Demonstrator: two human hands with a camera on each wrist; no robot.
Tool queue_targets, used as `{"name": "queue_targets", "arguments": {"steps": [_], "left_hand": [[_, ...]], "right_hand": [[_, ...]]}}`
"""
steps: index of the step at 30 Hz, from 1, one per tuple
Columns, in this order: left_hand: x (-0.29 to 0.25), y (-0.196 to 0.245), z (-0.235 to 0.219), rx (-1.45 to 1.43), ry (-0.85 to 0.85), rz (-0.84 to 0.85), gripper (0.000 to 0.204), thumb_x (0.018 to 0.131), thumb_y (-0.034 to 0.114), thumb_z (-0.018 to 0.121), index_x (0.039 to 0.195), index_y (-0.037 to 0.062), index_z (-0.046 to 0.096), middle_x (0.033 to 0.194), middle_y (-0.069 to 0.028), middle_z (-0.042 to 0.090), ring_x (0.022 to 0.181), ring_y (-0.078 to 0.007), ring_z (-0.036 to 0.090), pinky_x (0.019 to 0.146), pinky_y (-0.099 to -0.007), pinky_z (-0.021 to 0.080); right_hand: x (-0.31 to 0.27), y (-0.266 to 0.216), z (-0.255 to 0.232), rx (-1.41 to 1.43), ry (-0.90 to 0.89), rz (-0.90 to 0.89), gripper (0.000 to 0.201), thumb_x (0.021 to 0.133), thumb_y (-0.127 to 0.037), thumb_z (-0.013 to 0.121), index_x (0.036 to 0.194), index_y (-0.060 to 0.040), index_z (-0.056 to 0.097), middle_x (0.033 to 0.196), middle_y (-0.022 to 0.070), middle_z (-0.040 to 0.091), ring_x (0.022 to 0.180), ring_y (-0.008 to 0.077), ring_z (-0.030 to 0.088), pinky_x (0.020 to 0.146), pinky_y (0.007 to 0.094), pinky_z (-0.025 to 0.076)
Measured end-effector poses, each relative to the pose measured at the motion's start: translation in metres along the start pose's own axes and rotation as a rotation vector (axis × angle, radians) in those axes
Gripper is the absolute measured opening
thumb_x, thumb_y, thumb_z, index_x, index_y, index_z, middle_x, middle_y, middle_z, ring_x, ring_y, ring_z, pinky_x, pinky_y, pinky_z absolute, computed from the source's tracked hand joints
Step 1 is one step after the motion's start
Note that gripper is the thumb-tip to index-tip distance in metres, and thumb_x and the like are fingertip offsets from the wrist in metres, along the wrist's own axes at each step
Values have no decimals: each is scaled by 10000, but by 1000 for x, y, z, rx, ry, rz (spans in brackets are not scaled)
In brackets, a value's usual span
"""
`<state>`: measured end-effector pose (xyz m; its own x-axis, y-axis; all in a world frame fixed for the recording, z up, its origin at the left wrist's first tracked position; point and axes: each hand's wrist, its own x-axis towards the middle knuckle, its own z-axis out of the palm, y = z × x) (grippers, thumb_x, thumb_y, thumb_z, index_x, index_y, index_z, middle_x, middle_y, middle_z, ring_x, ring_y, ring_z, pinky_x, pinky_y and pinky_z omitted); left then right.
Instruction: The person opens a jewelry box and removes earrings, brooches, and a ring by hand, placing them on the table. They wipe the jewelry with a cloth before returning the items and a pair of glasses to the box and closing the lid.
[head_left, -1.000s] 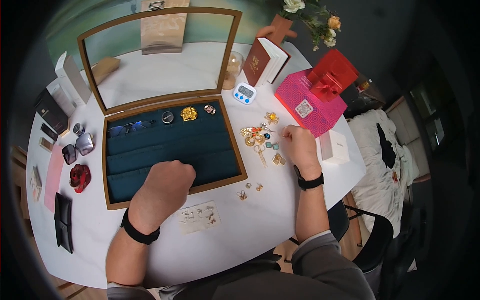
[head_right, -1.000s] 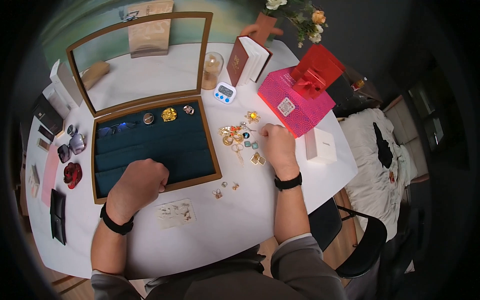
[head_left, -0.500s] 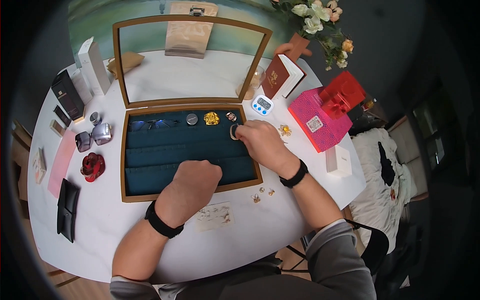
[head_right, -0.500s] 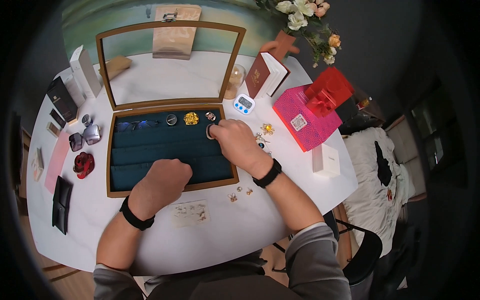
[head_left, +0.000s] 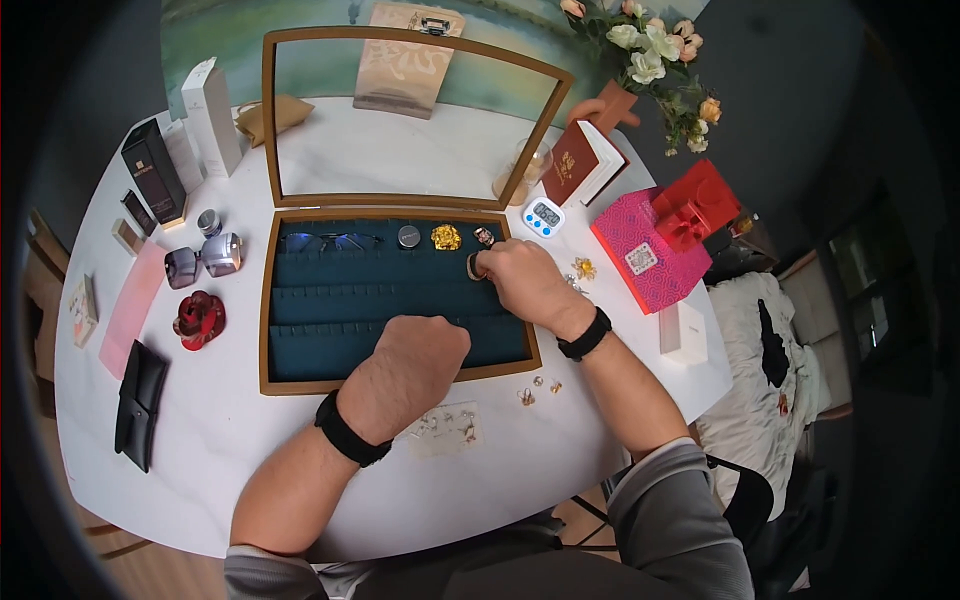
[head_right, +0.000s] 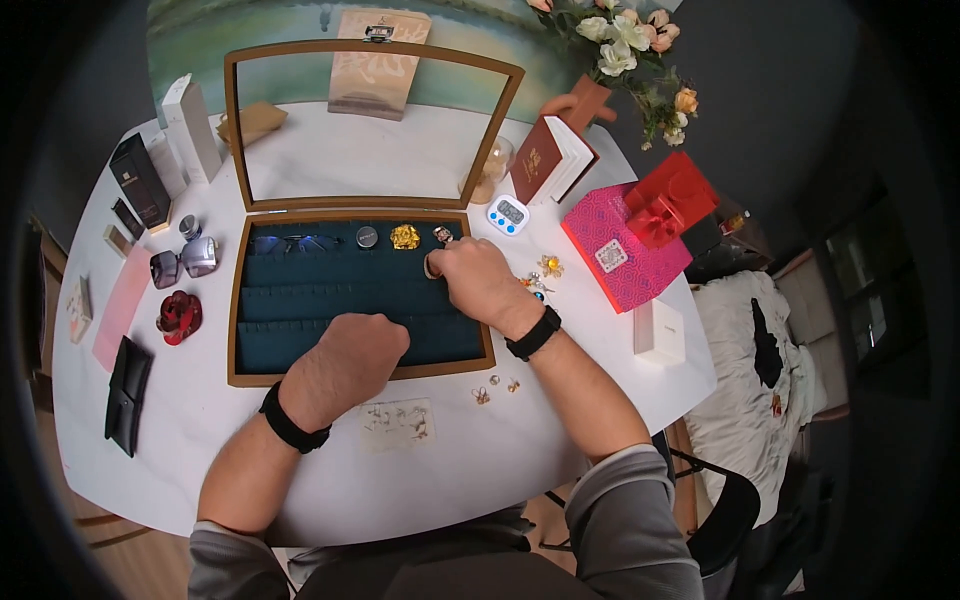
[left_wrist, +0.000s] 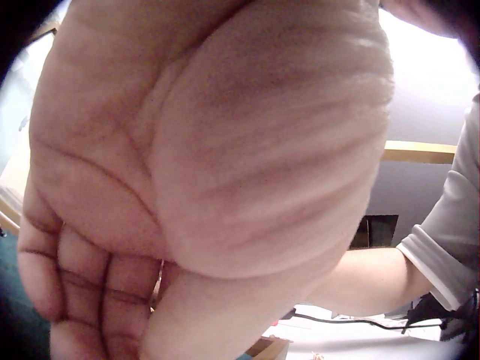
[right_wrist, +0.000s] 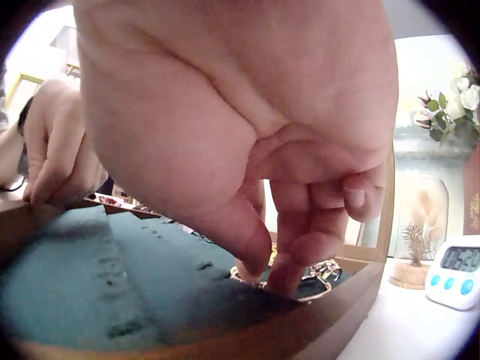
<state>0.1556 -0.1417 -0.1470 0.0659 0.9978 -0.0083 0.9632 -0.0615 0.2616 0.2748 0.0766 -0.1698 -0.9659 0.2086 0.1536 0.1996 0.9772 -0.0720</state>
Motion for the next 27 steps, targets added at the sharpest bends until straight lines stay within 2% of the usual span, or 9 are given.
{"name": "queue_targets", "arguments": {"steps": [3,5,6,8,14,17,18,22,27], "left_hand": [[0,0,-2,9,-16,-7,86,856,-32,709,809,27,750,780,-169,754,798,-325,792,712,-391,633],[-1,1,-2,10,-27,-11,90,859,-32,707,808,26,752,783,-171,755,801,-328,791,712,-394,630],[-2,1,-4,8,-20,5,93,862,-35,704,807,23,752,790,-176,755,810,-335,788,713,-402,626],[-1,1,-4,18,-18,25,96,865,-37,702,807,20,752,796,-181,756,819,-341,786,715,-410,621],[1,1,-7,84,-129,-38,12,870,46,772,869,35,776,823,-168,754,876,-353,769,761,-428,612],[2,8,-19,22,-92,-11,61,863,82,803,902,44,777,865,-158,754,884,-354,757,772,-437,601],[5,10,-20,-49,-2,-3,63,862,72,801,906,39,770,879,-155,751,880,-356,750,770,-443,595],[41,34,-28,-162,191,102,58,859,33,781,911,22,758,887,-147,740,861,-361,736,764,-449,585],[128,51,-26,-161,154,182,106,878,27,757,980,9,781,920,-160,758,843,-361,751,772,-446,602]], "right_hand": [[-10,0,-20,41,115,12,126,875,44,679,948,-29,751,912,168,745,923,393,717,820,481,577],[-28,4,-31,-7,319,53,125,873,49,680,955,-13,751,910,178,738,909,402,705,829,487,569],[-38,8,-33,-2,324,56,125,873,49,680,955,-13,751,910,178,738,909,402,705,829,487,569],[-62,17,-36,-74,446,160,153,832,35,699,964,-29,743,887,151,716,884,371,686,831,481,546],[-113,52,-27,-200,593,339,181,816,29,718,989,-22,740,871,142,697,863,360,673,784,476,546],[-130,73,-28,-205,670,357,198,828,26,721,1018,-25,749,855,136,710,833,345,689,740,454,565],[-134,79,-27,-214,699,369,203,832,22,725,1027,-26,752,844,135,713,817,340,696,730,448,571],[-145,96,-17,-186,782,395,202,836,0,739,1035,-30,756,819,131,717,779,333,704,706,444,577],[-145,89,-10,-135,809,419,155,846,-35,724,1000,-47,735,763,112,689,723,323,694,641,447,558]]}}
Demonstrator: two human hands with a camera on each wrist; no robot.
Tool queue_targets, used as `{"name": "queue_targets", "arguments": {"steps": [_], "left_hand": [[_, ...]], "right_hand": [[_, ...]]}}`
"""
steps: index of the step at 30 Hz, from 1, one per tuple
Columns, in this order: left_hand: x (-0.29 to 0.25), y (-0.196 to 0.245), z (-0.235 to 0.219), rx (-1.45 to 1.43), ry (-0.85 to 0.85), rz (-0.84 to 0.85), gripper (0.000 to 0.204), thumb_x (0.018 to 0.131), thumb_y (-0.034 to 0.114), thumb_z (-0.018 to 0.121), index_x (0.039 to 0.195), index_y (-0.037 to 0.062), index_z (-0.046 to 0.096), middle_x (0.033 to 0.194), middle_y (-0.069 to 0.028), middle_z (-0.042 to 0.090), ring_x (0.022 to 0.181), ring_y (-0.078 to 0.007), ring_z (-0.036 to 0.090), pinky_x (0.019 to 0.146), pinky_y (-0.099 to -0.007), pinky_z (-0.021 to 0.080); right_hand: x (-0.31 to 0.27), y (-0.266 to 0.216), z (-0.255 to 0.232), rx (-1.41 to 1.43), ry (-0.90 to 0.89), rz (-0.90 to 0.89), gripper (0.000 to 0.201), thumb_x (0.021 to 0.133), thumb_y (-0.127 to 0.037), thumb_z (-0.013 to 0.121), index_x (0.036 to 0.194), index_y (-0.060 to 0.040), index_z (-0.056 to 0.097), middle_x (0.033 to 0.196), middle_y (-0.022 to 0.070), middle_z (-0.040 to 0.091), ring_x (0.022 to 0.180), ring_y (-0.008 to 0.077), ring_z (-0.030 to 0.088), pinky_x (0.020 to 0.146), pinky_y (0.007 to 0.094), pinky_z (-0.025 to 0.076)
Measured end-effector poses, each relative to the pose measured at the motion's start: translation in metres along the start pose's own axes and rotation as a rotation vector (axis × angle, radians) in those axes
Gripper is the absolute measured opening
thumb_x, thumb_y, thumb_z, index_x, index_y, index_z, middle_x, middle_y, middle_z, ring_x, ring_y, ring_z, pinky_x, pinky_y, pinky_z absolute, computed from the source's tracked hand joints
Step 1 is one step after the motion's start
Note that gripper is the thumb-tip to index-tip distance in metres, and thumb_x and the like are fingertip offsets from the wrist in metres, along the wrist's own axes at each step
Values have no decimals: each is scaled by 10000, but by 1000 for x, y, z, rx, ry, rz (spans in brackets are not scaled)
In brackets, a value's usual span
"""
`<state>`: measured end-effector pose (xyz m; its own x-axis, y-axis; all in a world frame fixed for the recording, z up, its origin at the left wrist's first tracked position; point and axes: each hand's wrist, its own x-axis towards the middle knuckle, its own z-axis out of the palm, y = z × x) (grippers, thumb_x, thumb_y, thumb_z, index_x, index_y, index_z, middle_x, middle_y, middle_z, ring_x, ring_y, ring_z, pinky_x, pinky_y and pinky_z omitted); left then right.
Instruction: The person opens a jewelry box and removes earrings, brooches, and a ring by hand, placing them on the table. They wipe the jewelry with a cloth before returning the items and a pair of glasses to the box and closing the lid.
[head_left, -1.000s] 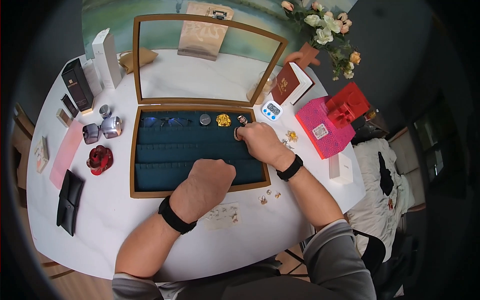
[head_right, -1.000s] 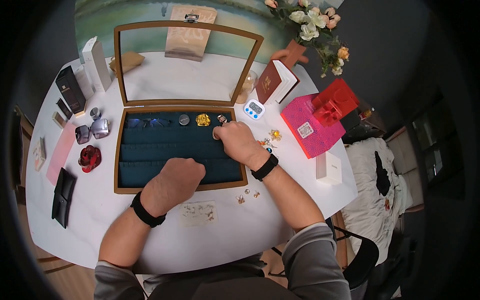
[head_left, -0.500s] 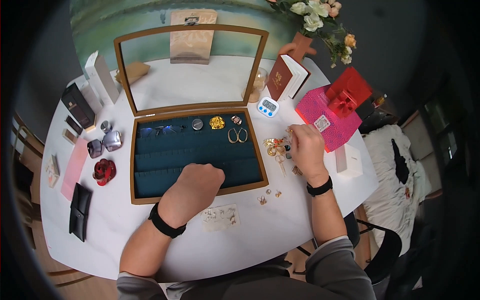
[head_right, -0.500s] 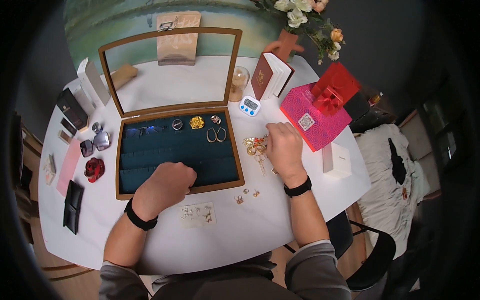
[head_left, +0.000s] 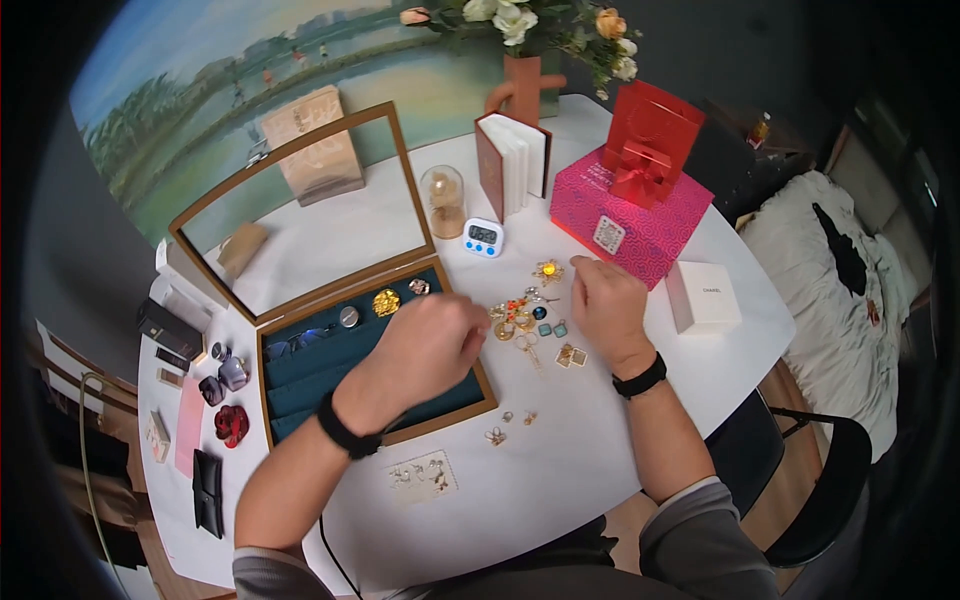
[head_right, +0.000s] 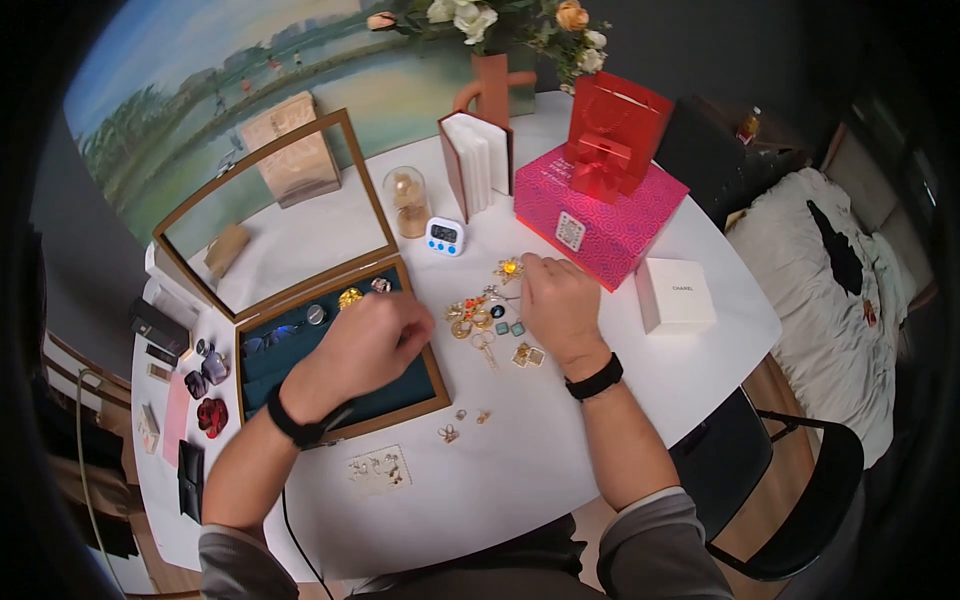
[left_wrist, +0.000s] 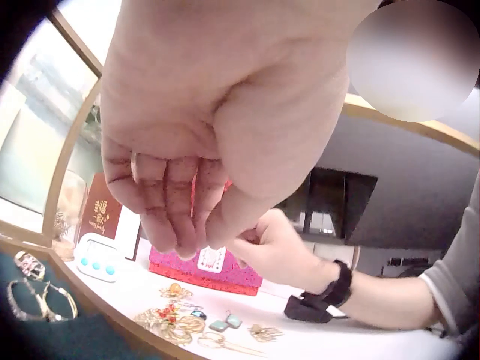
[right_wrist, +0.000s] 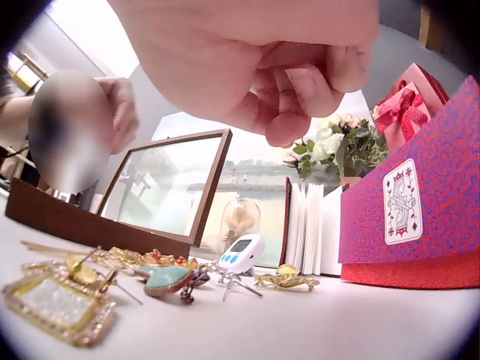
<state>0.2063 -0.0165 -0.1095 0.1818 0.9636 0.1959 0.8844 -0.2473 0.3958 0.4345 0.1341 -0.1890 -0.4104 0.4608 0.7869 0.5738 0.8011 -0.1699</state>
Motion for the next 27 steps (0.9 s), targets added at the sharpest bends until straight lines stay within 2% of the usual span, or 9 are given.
{"name": "queue_targets", "arguments": {"steps": [1,3,8,9,12,15,19,25,27], "left_hand": [[19,-1,5,53,1,-10,113,882,33,759,988,6,785,931,-162,763,842,-361,756,777,-446,605],[55,-9,20,59,-32,-36,164,887,55,775,1044,11,794,974,-170,777,906,-355,767,814,-439,610],[123,-23,62,58,-19,49,352,892,124,812,1215,-9,770,1120,-220,773,1068,-385,751,937,-448,600],[133,-24,69,56,-25,52,352,892,124,812,1215,-9,770,1120,-220,773,1068,-385,751,937,-448,600],[157,-25,86,50,-178,-39,427,860,210,841,1203,-32,763,1136,-254,759,1089,-410,738,974,-461,591],[171,-37,109,122,-256,-49,401,848,202,834,1160,-39,762,1113,-265,757,1078,-415,738,975,-460,591],[171,-45,118,132,-200,-28,365,827,174,833,1111,-42,759,1097,-266,750,1070,-418,736,967,-454,594],[177,-40,106,-15,-260,-195,395,769,144,849,1101,-43,747,1112,-263,740,1090,-412,731,957,-436,592],[173,-46,109,5,-84,-93,437,747,137,860,1124,-44,734,1125,-254,745,1095,-412,733,958,-431,590]], "right_hand": [[0,-1,-1,-2,6,9,155,846,-35,724,1000,-47,735,763,112,689,723,323,694,641,447,558],[-2,0,-3,-5,-100,88,184,848,-3,730,1024,-44,765,834,138,751,755,335,732,677,442,585],[-5,9,-3,-12,-52,144,187,847,-8,728,1026,-46,765,825,127,748,742,327,726,669,440,581],[-6,10,-2,-11,-19,125,162,845,-30,721,1005,-47,738,786,109,711,726,313,713,638,433,567],[-7,11,1,1,15,99,145,841,-53,715,986,-47,711,747,89,675,708,297,702,606,424,555],[-8,11,4,20,14,98,155,835,-57,718,989,-45,710,747,86,676,704,293,702,606,421,558],[-7,10,1,40,17,109,155,836,-57,719,989,-44,708,747,82,678,698,291,700,607,418,561],[-9,10,3,64,19,124,161,846,-53,718,1007,-46,720,745,85,678,699,300,699,613,429,559],[-7,10,-1,63,14,126,163,849,-49,713,1011,-46,726,754,92,686,705,306,702,618,433,562]]}}
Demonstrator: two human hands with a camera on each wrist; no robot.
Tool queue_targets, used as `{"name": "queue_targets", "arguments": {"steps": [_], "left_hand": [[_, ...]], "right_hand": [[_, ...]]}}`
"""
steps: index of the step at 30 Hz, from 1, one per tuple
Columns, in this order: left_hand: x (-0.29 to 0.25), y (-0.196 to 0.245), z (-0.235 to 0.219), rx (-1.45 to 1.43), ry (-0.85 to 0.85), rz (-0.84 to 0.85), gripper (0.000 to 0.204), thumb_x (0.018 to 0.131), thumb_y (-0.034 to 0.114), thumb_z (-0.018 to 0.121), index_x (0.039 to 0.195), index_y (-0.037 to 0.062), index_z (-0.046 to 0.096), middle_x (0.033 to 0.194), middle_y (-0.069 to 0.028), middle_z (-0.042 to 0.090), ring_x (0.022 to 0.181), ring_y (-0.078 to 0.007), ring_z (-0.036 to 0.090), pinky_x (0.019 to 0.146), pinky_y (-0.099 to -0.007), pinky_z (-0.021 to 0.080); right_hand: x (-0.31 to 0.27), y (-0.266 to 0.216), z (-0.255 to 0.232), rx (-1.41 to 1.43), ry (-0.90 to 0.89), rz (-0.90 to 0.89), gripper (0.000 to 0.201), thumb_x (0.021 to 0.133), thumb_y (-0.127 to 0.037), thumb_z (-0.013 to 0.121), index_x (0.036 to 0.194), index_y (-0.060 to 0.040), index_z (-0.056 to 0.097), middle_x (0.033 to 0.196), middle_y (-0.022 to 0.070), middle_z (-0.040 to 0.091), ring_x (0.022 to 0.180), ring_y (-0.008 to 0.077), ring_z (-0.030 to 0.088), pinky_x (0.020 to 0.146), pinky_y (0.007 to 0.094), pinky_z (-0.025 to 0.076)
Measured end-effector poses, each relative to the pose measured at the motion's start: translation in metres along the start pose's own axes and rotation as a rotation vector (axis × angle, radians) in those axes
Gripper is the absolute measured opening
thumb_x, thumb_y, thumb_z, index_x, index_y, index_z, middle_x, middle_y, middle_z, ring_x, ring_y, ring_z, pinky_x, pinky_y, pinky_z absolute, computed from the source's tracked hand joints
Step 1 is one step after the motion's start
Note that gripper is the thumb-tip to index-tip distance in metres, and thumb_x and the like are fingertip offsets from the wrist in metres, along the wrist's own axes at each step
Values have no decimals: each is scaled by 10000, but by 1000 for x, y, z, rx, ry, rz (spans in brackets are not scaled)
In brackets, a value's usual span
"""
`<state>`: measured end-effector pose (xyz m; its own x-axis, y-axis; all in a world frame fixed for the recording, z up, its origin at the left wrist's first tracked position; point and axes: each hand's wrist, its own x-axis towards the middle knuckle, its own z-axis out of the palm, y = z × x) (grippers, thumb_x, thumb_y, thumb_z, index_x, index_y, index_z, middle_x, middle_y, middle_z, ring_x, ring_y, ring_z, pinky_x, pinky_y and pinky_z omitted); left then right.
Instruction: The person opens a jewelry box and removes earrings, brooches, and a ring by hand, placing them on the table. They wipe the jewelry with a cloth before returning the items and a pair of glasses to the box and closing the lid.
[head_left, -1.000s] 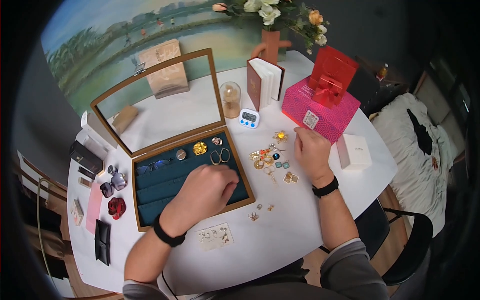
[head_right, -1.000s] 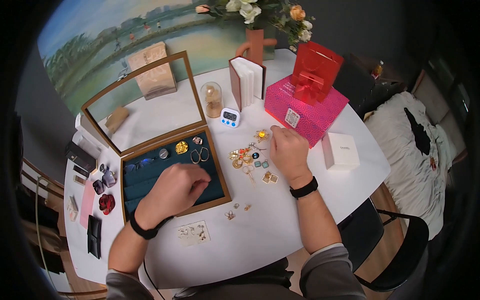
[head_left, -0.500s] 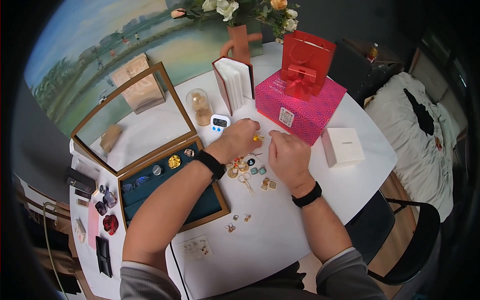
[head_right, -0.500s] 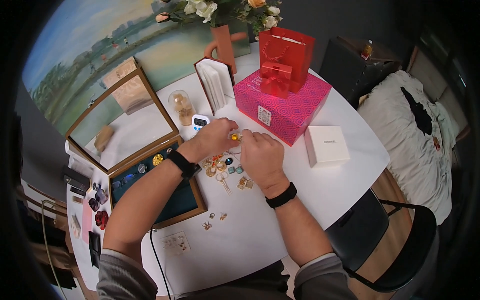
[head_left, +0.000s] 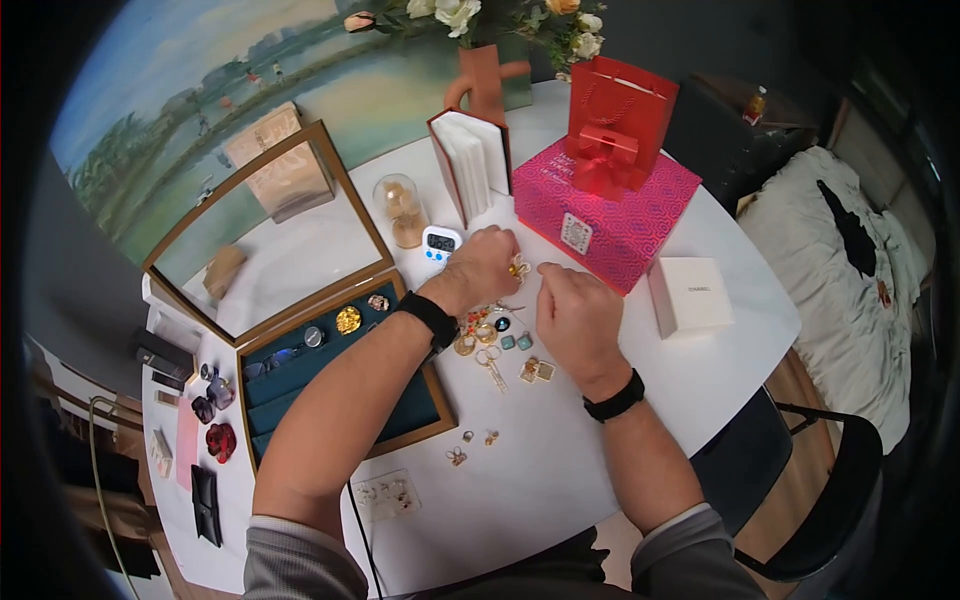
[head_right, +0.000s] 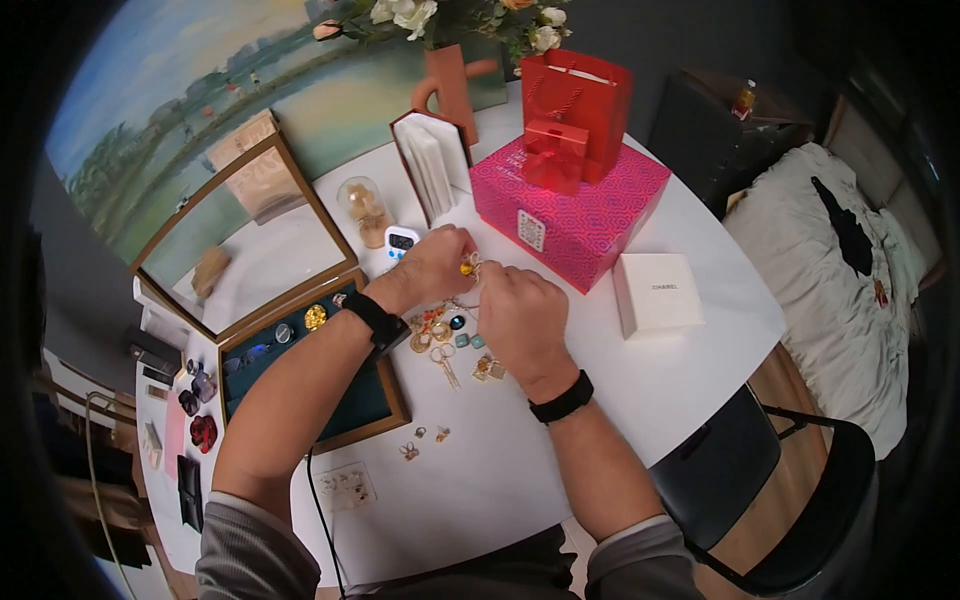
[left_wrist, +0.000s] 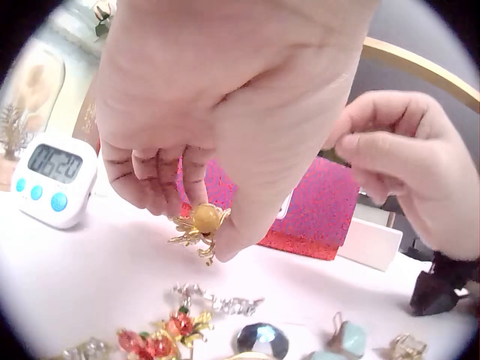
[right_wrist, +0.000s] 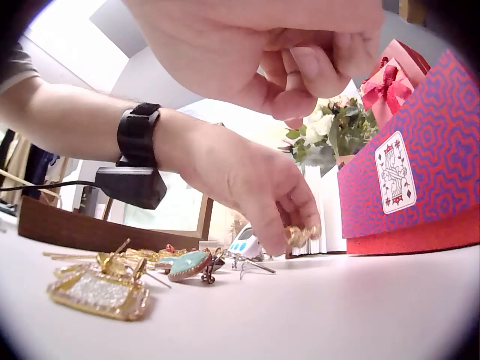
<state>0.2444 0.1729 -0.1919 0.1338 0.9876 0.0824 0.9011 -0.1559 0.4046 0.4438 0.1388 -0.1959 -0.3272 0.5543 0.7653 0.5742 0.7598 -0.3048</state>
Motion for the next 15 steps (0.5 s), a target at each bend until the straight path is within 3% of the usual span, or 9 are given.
{"name": "queue_targets", "arguments": {"steps": [4,6,9,13,15], "left_hand": [[-31,8,-57,-44,14,4,427,760,94,853,1142,-45,722,1104,-238,744,1069,-400,738,946,-423,593],[-59,-1,-91,-57,133,105,422,785,45,838,1181,-34,716,1089,-213,736,1037,-373,742,924,-408,598],[-115,-8,-140,28,136,33,412,812,20,827,1209,-18,721,1092,-189,730,1026,-338,744,919,-388,603],[-182,-60,-149,87,61,-111,427,808,12,834,1221,-3,726,1149,-170,726,1071,-329,735,977,-392,599],[-208,-78,-140,110,47,-100,416,810,11,831,1212,-6,727,1160,-170,722,1073,-331,734,984,-397,599]], "right_hand": [[-1,1,-2,-6,13,-4,164,857,-23,701,1016,-45,739,783,114,717,722,320,717,630,441,568],[-1,-2,-5,21,6,0,164,861,-11,702,1018,-43,740,790,119,726,724,318,722,628,438,569],[-3,-7,-5,41,-16,-4,160,867,7,709,1018,-37,739,800,126,738,722,315,727,621,431,567],[-6,-14,-3,64,-50,-32,151,874,15,716,1016,-35,735,801,124,739,705,311,723,604,420,561],[-8,-17,-1,77,-60,-32,141,882,8,714,1012,-42,739,787,125,731,689,313,717,603,420,556]]}}
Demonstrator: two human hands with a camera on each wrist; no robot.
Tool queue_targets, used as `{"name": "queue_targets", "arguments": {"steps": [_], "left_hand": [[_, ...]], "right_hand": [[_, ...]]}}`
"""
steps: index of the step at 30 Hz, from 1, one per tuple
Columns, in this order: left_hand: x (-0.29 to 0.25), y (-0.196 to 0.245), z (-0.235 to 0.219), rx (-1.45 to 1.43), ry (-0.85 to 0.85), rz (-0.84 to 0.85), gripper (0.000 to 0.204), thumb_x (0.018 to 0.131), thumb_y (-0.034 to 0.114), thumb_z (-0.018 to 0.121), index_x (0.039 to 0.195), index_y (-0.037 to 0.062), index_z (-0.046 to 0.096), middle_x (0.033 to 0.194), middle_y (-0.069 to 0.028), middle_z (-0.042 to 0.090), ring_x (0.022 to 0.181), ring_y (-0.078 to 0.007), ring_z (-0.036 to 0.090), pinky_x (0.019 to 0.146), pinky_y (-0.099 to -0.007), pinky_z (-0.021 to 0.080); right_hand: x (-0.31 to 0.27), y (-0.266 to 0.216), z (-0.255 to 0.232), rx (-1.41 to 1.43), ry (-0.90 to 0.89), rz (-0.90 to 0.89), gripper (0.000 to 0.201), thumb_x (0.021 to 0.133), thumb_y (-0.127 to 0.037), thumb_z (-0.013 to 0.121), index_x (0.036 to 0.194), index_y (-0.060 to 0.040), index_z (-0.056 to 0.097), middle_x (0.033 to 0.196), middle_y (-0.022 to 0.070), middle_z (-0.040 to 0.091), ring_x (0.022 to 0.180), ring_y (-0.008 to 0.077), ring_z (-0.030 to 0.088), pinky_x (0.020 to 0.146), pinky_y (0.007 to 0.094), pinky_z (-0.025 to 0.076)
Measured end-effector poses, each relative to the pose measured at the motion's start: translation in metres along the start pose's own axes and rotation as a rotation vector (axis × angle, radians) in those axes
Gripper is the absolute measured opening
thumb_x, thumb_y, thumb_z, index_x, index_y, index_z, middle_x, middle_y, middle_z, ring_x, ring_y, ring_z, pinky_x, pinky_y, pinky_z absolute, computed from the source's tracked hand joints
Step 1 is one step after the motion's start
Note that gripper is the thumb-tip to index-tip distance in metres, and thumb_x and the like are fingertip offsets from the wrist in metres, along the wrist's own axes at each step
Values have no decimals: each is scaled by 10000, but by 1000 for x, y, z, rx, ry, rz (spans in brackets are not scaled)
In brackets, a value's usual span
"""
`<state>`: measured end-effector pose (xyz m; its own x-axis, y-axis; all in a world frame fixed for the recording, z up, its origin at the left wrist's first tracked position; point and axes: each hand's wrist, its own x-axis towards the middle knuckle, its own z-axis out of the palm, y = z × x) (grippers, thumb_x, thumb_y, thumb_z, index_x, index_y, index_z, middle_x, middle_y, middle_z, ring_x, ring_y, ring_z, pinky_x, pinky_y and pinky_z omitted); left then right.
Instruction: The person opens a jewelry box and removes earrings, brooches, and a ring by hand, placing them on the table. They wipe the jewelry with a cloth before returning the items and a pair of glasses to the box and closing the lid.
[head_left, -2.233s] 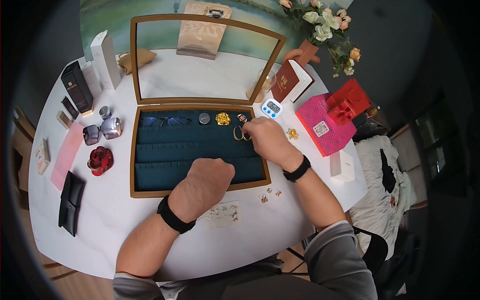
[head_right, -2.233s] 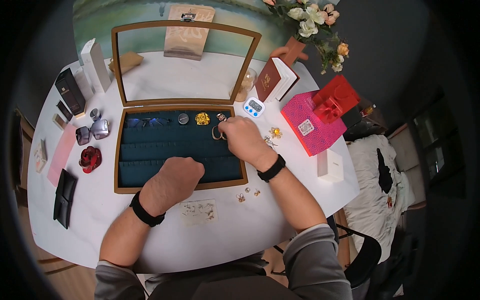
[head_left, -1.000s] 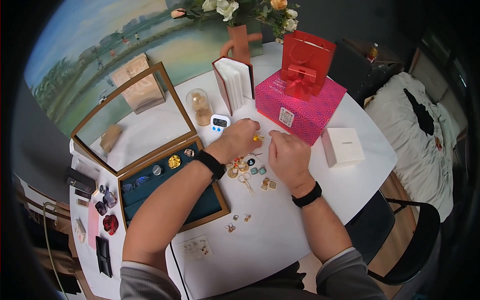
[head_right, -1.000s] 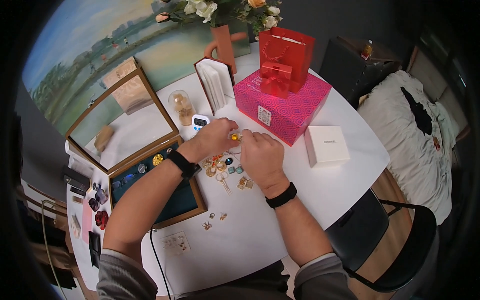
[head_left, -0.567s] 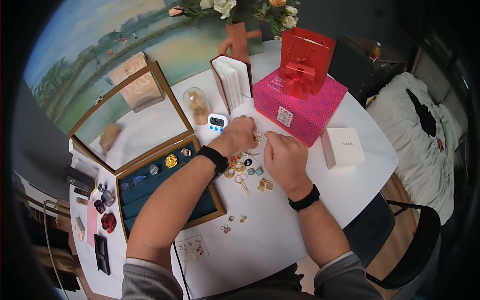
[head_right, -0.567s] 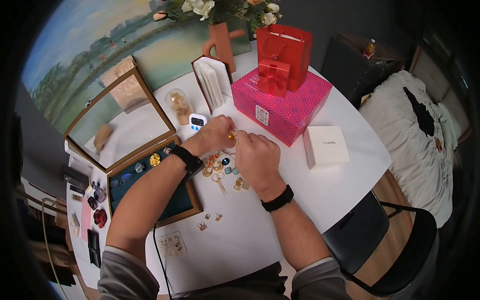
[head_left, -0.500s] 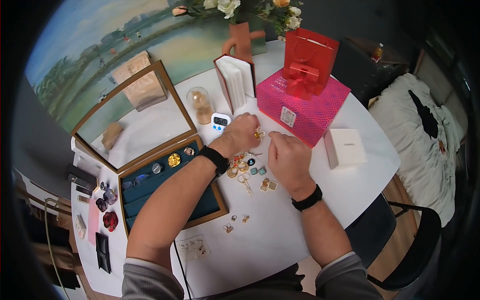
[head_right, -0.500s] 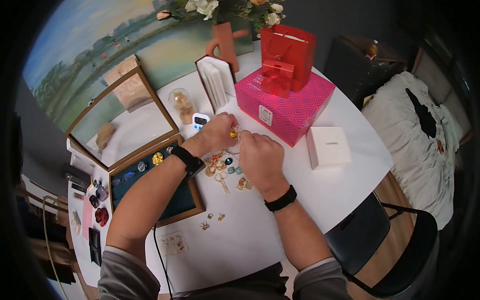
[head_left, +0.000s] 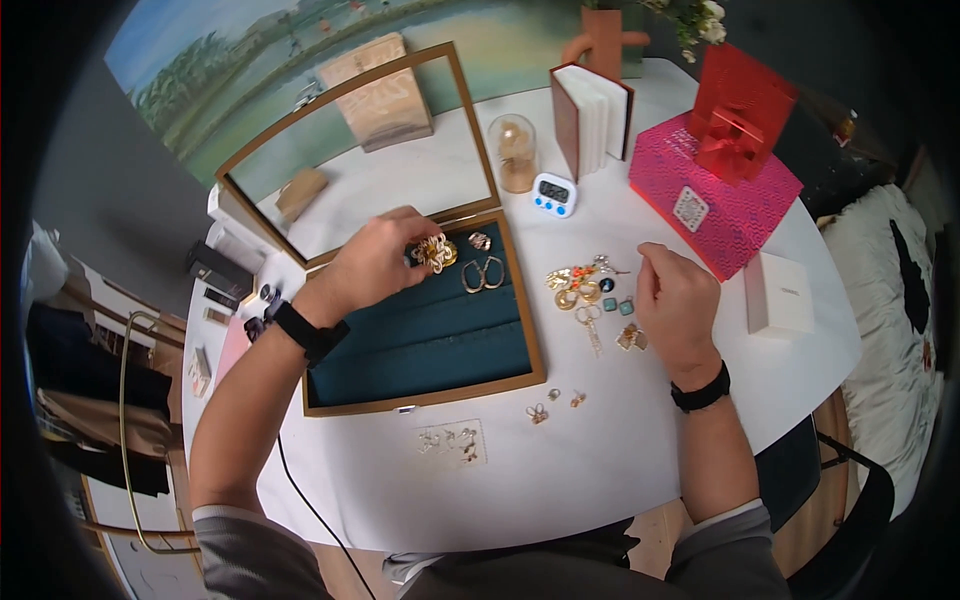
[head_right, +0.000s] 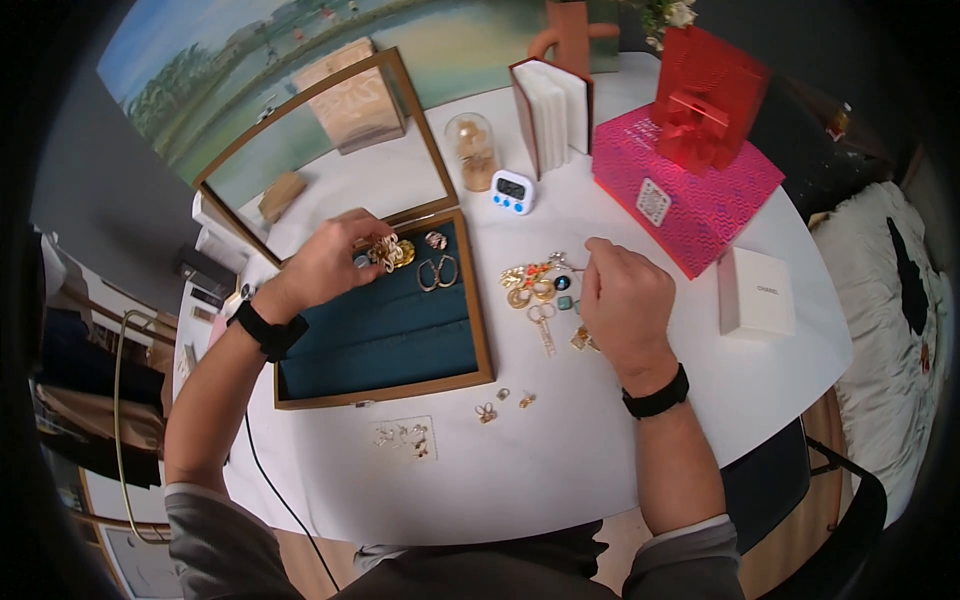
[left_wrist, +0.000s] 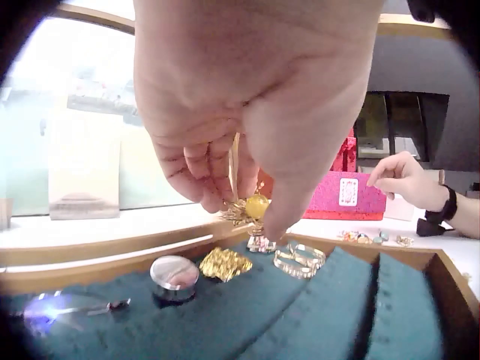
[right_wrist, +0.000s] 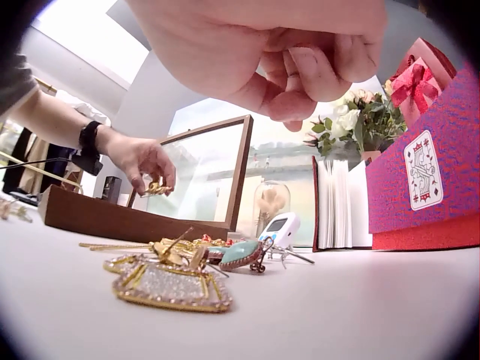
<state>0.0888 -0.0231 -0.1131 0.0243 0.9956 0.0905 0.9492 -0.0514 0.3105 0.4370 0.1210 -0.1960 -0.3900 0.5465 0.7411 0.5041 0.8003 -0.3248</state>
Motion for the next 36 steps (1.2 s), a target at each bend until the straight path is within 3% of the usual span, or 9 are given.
{"name": "queue_targets", "arguments": {"steps": [3,5,14,23,36], "left_hand": [[-22,-8,11,-16,-66,-50,402,812,11,828,1202,-18,733,1202,-168,710,1115,-343,717,1020,-409,587],[-31,-12,20,63,-32,117,432,807,14,832,1227,-20,736,1245,-164,695,1167,-357,688,1056,-414,568],[-31,-16,37,106,-45,146,451,831,19,830,1273,-5,743,1291,-168,681,1237,-359,654,1114,-418,543],[-29,-19,41,102,-52,112,389,864,37,831,1243,-7,755,1277,-176,686,1227,-360,662,1110,-420,549],[-25,-13,39,126,-69,13,488,815,64,890,1276,6,741,1252,-165,682,1219,-367,658,1095,-429,546]], "right_hand": [[-2,-4,1,-22,-60,19,139,887,7,711,1013,-44,743,777,127,728,675,318,711,604,420,552],[-2,-5,0,-11,-72,13,138,891,5,712,1017,-44,744,775,129,727,671,320,709,605,420,550],[-4,-4,2,7,-88,41,131,911,-8,713,1033,-44,746,779,140,729,674,327,710,620,415,551],[-3,-7,2,17,-103,42,128,914,-7,708,1029,-42,752,797,147,741,692,333,724,629,417,560],[-3,-8,2,14,-113,38,116,917,0,707,1016,-43,748,788,148,743,682,335,727,618,416,561]]}}
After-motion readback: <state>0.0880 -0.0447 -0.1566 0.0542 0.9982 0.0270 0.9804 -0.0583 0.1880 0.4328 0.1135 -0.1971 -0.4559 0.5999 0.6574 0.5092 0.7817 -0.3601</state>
